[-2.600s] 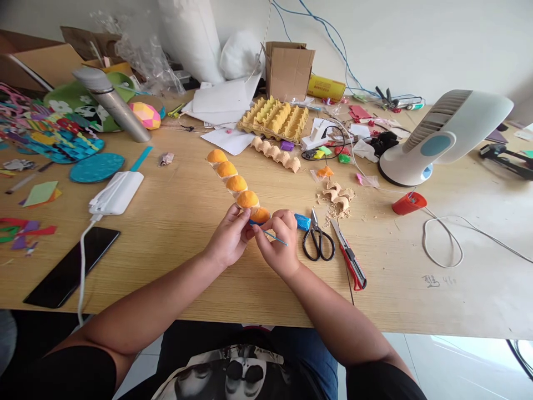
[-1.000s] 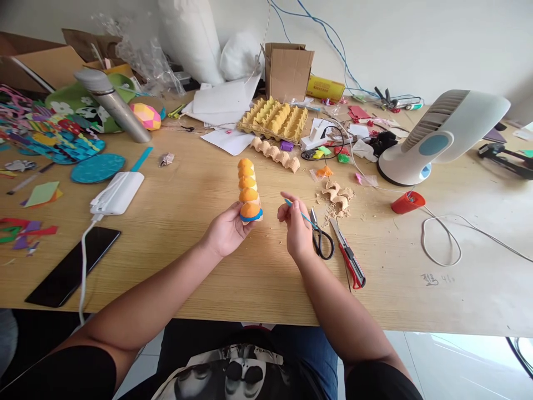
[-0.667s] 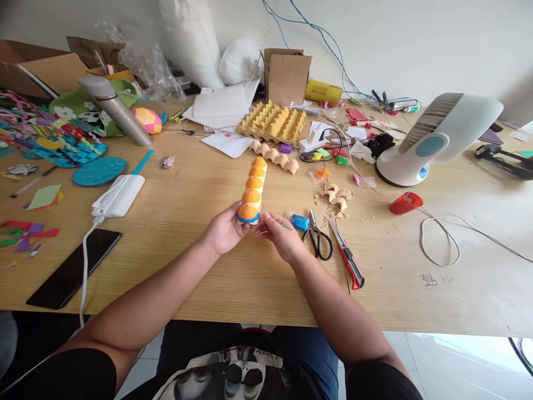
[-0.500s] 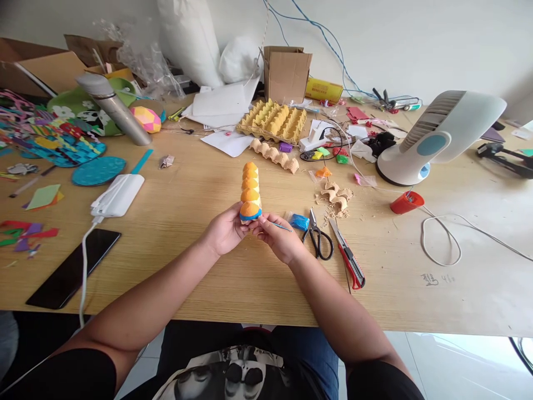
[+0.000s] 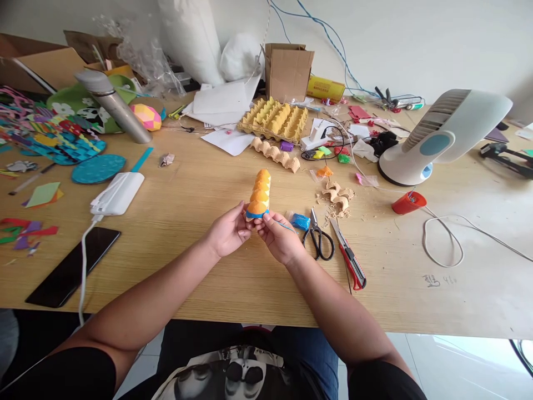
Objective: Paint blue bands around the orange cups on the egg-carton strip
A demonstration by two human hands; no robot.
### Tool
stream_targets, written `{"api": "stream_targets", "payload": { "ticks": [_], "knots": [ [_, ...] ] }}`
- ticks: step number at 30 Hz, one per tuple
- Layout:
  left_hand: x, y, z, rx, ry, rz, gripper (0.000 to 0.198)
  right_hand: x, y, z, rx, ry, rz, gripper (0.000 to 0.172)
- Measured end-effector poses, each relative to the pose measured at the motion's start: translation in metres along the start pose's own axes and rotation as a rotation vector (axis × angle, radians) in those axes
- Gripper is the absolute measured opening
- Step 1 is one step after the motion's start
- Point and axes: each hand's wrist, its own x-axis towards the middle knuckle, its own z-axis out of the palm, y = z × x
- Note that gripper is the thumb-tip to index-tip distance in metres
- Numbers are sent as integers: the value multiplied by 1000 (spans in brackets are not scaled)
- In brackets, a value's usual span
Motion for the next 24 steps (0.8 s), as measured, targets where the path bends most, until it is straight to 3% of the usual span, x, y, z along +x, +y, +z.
{"api": "stream_targets", "payload": {
  "ticks": [5, 11, 24],
  "knots": [
    [-4, -4, 2, 59, -71, -65, 42, 3, 0, -2, 13, 10, -47, 33],
    [-3, -7, -1, 121, -12, 71, 33, 4, 2, -5, 59, 65, -20, 34],
    [-5, -12, -2, 245, 20, 218, 41, 1, -2, -3, 9, 70, -38, 32]
  ]
}}
